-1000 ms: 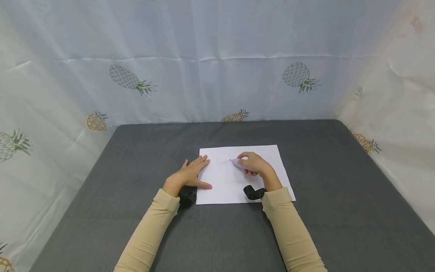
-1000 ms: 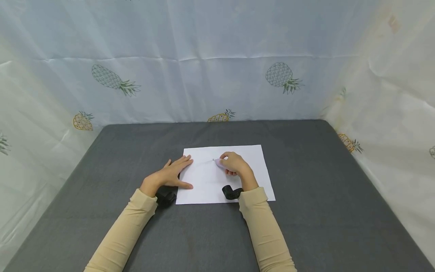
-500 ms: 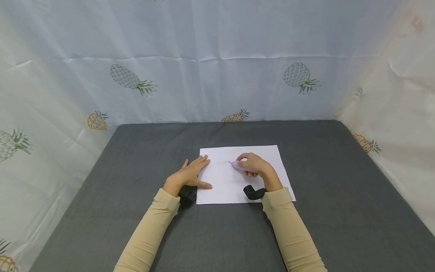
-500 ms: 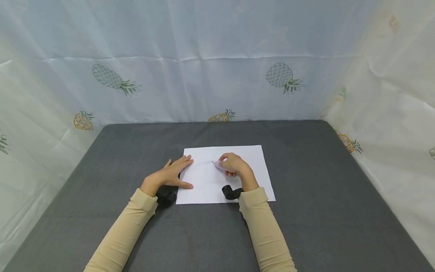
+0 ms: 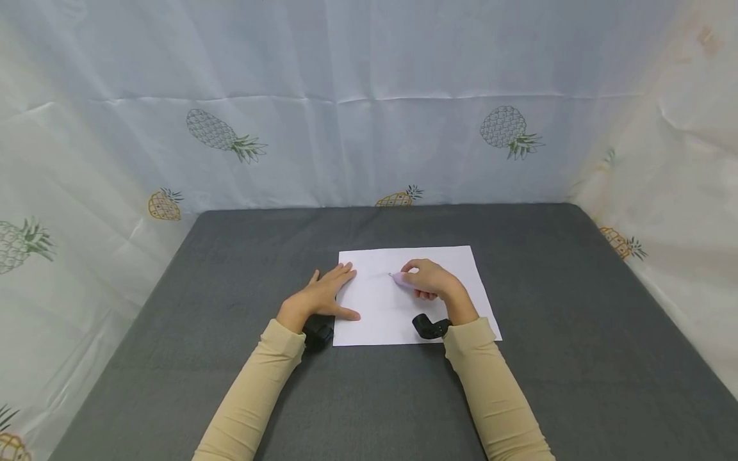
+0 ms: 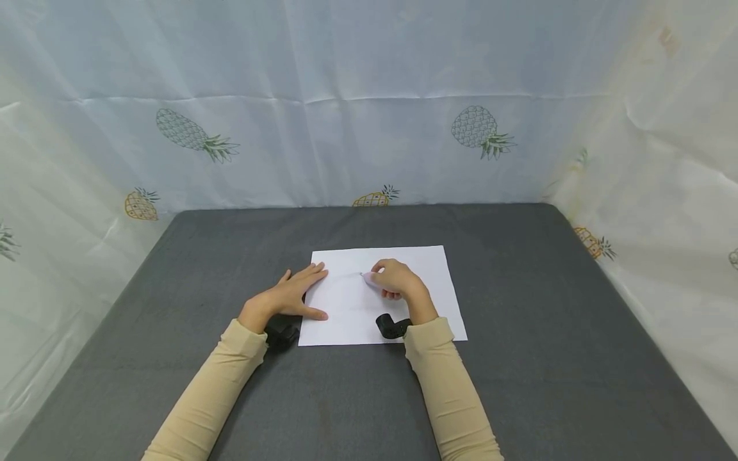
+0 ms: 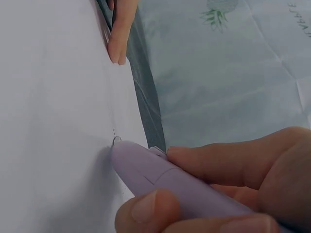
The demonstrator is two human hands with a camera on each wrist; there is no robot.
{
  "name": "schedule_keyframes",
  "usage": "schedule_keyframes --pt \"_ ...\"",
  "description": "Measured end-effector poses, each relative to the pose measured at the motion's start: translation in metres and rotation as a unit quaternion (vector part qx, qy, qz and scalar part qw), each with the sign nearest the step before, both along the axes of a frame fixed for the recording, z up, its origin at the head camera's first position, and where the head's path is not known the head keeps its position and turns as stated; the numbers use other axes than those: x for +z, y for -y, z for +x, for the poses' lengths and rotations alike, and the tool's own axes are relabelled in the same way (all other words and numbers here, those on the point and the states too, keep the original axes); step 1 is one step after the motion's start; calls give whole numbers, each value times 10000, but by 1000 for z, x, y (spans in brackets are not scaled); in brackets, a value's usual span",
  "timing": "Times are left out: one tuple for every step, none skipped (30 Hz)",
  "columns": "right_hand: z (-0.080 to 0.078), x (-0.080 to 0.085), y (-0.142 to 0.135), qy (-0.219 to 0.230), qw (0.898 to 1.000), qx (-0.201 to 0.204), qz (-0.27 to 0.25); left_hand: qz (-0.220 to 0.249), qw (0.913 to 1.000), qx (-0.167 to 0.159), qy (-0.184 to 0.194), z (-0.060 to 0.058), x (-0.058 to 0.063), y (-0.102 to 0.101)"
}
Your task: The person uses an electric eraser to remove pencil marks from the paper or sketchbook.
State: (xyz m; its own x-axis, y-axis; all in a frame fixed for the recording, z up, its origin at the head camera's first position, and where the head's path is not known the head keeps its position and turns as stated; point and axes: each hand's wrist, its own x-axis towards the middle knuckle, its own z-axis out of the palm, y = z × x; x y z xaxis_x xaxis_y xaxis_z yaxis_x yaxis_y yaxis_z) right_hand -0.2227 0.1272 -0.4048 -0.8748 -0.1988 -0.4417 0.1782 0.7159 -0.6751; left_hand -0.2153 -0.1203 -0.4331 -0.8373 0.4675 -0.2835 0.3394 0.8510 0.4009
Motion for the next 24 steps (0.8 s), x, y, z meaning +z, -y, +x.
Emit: schedule_keyframes --pt "0 0 0 0 10000 -9 -8 2 10000 1 7 0 0 0" --pt "0 -1 0 -14 10000 -14 -32 -1 10000 5 9 0 0 0" --pt "0 -1 0 -19 10000 -39 -69 -6 10000 7 12 0 0 0" --pt "0 -2 1 -54 9999 -29 -90 -12 10000 22 29 0 0 0" --pt "0 -2 1 -83 9999 -21 -111 -15 10000 33 44 0 0 -1" --pt "0 -3 1 -107 9999 -4 -123 -17 10000 42 43 0 0 -1" --pt "0 -2 1 -104 9999 -1 -134 -18 10000 45 37 0 0 -1" --pt "0 -2 0 -99 9999 8 -128 -23 10000 53 44 0 0 -1" --pt "0 -1 -1 -82 9999 20 -102 -21 10000 52 38 0 0 -1" --pt "0 -1 -2 -66 10000 33 -66 -21 10000 56 43 0 0 -1" --pt "0 0 -3 -29 10000 19 -54 -25 10000 54 40 0 0 -1" --pt "0 0 -4 -2 10000 9 -45 -20 10000 39 17 0 1 -1" --pt "-1 0 -4 21 10000 -7 -45 -9 10000 26 1 0 1 -1" --pt "-1 0 -4 26 10000 -11 -33 1 10000 19 -9 0 2 -1" --pt "-1 0 -4 9 10000 -6 -47 12 10000 17 -18 1 2 -1" --pt "-1 -1 -3 -10 10000 -6 -61 28 10000 24 -9 1 3 0" --pt "-2 -2 -2 -43 10000 4 -74 44 10000 22 -21 1 3 0" --pt "-2 -3 -1 -78 9999 17 -67 63 10000 16 -37 2 4 0" --pt "-2 -3 0 -102 9999 35 -53 73 10000 21 -35 2 4 0" --pt "-3 -4 1 -117 9999 38 -27 78 10000 20 -38 2 4 0" --pt "-3 -4 1 -112 9999 38 -11 79 10000 16 -45 2 4 0" --pt "-3 -3 1 -101 9999 50 15 84 9999 9 -55 2 3 0" --pt "-3 -3 1 -72 10000 56 37 82 9999 2 -63 1 3 -1" --pt "-3 -2 0 -33 10000 57 59 83 9999 1 -63 1 3 -1"
